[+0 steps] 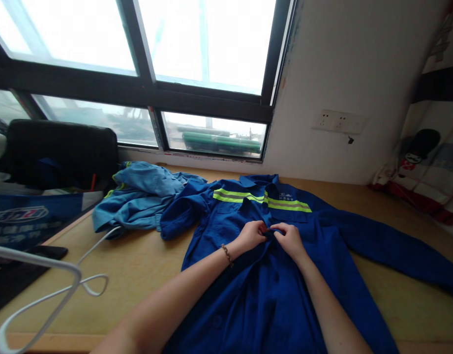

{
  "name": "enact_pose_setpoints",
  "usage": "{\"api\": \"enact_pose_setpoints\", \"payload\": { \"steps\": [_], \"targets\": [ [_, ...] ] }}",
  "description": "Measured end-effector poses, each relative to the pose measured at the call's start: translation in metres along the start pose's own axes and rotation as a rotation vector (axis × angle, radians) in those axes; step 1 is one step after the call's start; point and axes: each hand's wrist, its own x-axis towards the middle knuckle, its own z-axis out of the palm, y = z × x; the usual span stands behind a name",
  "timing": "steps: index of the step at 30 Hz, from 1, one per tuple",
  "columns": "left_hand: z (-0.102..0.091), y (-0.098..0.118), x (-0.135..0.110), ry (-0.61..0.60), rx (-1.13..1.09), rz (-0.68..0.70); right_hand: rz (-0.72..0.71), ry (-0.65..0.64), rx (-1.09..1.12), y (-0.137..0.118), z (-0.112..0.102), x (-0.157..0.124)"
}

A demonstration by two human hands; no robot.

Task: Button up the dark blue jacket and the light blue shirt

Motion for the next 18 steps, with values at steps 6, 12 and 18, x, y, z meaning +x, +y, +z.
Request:
{"api": "enact_pose_setpoints", "payload": {
  "steps": [6,12,18],
  "targets": [
    [-0.003,0.002,0.0,0.089,0.087,-0.059,0.104,-0.17,0.268,0.006,0.009,0.005],
    [-0.019,0.012,0.004,0.057,-0.09,-0.105,0.194,-0.11,0.603,-0.004,0.003,0.003],
    [-0.035,0.023,0.013,0.025,-0.616,-0.29,0.45,-0.198,0.905,-0.016,-0.003,0.001]
  ]
}}
